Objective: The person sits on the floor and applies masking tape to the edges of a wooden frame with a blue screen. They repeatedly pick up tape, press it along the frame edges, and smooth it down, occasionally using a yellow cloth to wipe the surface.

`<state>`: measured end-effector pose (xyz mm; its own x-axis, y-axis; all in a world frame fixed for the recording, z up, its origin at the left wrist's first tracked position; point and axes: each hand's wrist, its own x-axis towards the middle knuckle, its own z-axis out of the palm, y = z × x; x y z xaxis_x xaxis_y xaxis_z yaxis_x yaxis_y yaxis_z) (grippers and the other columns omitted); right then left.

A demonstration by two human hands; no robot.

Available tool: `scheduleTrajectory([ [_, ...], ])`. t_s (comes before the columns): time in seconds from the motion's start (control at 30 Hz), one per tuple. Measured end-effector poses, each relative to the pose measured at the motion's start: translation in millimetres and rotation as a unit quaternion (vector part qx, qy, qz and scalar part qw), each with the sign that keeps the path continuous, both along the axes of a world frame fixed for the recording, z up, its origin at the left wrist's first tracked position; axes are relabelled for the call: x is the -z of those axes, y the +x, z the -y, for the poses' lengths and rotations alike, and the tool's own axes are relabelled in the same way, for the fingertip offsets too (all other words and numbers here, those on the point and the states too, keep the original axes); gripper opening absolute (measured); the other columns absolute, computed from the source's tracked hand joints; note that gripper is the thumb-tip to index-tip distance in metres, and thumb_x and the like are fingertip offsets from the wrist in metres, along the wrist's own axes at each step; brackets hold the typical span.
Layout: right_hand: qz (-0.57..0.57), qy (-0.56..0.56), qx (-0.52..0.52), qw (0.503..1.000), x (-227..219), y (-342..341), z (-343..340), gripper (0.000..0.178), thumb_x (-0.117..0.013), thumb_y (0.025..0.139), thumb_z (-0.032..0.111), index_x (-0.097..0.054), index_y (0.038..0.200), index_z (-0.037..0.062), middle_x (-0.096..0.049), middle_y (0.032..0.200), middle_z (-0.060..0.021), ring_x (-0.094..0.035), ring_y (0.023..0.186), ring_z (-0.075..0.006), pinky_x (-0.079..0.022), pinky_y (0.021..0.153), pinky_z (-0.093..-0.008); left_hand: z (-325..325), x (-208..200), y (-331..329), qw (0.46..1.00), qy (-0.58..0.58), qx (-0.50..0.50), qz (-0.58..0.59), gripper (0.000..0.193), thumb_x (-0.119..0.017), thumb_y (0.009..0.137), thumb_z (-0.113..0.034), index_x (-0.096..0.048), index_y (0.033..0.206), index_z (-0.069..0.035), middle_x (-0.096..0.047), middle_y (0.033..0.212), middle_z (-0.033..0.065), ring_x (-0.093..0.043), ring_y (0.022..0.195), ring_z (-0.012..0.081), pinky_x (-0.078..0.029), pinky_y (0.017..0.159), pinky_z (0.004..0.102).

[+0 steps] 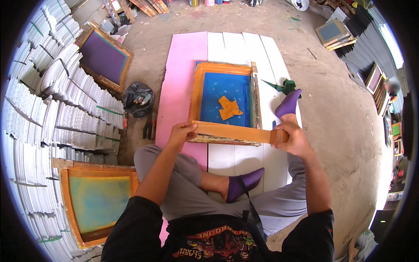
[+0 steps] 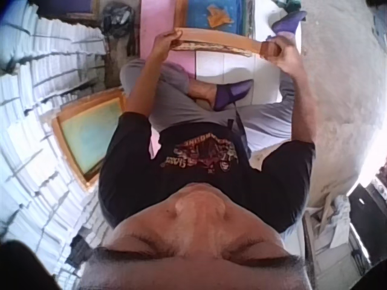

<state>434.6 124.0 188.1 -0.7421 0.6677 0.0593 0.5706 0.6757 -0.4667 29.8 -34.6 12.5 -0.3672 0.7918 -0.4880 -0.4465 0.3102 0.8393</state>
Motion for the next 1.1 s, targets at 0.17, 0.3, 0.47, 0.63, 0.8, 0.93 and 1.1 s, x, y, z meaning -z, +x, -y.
scheduleTrajectory([
  [0.17, -0.038, -0.058, 0.021, 0.997, 33.5, -0.3, -2.7, 0.054, -0.095, 0.062, 0.021, -0.075, 0.108, 0.0025, -0.073, 0.104, -0.0164, -0.07, 0.098, -0.0338, -0.055, 0.087, -0.0423, 0.7, 4.2, -9.6, 1.0, -0.02, 0.018, -0.016, 0.025, -0.085, 0.089, -0.015, -0.074, 0.099, 0.005, -0.074, 0.086, 0.0094, -0.069, 0.068, 0.0161, -0.06, 0.067, 0.0293],
  [0.3, -0.044, -0.075, 0.01, 0.996, 60.8, 1.2, -7.8, 0.051, -0.094, 0.064, 0.023, -0.075, 0.108, 0.0024, -0.074, 0.104, -0.016, -0.071, 0.099, -0.0341, -0.056, 0.089, -0.0419, 7.3, 13.4, -11.3, 0.995, -0.049, 0.044, -0.073, 0.023, -0.085, 0.089, -0.015, -0.075, 0.095, 0.005, -0.073, 0.081, 0.0097, -0.069, 0.066, 0.0168, -0.06, 0.066, 0.0296],
  [0.47, -0.013, -0.077, 0.032, 0.996, 87.0, 12.7, -6.2, 0.048, -0.092, 0.067, 0.027, -0.076, 0.107, 0.0041, -0.074, 0.104, -0.0155, -0.071, 0.101, -0.0351, -0.057, 0.09, -0.0413, 19.4, 30.7, -9.1, 0.991, -0.078, 0.064, -0.084, 0.023, -0.085, 0.09, -0.015, -0.075, 0.094, 0.006, -0.073, 0.081, 0.0107, -0.069, 0.065, 0.0167, -0.06, 0.064, 0.0303],
  [0.63, 0.049, -0.045, 0.012, 0.998, 108.4, 28.9, -5.9, 0.052, -0.093, 0.067, 0.032, -0.076, 0.11, 0.0079, -0.074, 0.105, -0.0137, -0.07, 0.101, -0.0346, -0.058, 0.089, -0.0426, 21.0, 40.4, -0.8, 0.986, -0.113, 0.061, -0.108, 0.022, -0.083, 0.091, -0.014, -0.076, 0.097, 0.007, -0.073, 0.081, 0.0102, -0.069, 0.065, 0.0166, -0.061, 0.063, 0.0297],
  [0.8, 0.034, -0.003, -0.004, 0.999, 137.9, 31.2, -10.3, 0.057, -0.093, 0.066, 0.034, -0.075, 0.115, 0.0108, -0.07, 0.098, -0.0107, -0.068, 0.098, -0.0327, -0.057, 0.087, -0.0441, 25.4, 64.6, -3.2, 0.986, -0.1, 0.063, -0.119, 0.023, -0.082, 0.091, -0.014, -0.076, 0.096, 0.007, -0.073, 0.081, 0.0108, -0.069, 0.065, 0.0161, -0.06, 0.062, 0.0286],
  [0.93, 0.034, 0.024, 0.0, 0.999, 150.4, 29.3, -14.7, 0.057, -0.092, 0.066, 0.034, -0.075, 0.116, 0.0118, -0.065, 0.094, -0.0092, -0.064, 0.096, -0.0321, -0.056, 0.086, -0.045, 23.1, 50.5, 2.9, 0.973, -0.104, 0.083, -0.189, 0.022, -0.08, 0.093, -0.014, -0.077, 0.096, 0.007, -0.073, 0.079, 0.0101, -0.068, 0.064, 0.0144, -0.059, 0.061, 0.028],
  [1.1, 0.06, 0.037, 0.012, 0.997, 164.7, 19.5, -12.3, 0.057, -0.091, 0.067, 0.031, -0.074, 0.119, 0.0149, -0.064, 0.096, -0.0076, -0.062, 0.1, -0.0308, -0.055, 0.089, -0.0447, 25.0, 53.1, 7.2, 0.958, -0.118, 0.069, -0.254, 0.02, -0.079, 0.092, -0.013, -0.078, 0.098, 0.006, -0.073, 0.076, 0.0073, -0.067, 0.062, 0.0113, -0.057, 0.06, 0.0268],
])
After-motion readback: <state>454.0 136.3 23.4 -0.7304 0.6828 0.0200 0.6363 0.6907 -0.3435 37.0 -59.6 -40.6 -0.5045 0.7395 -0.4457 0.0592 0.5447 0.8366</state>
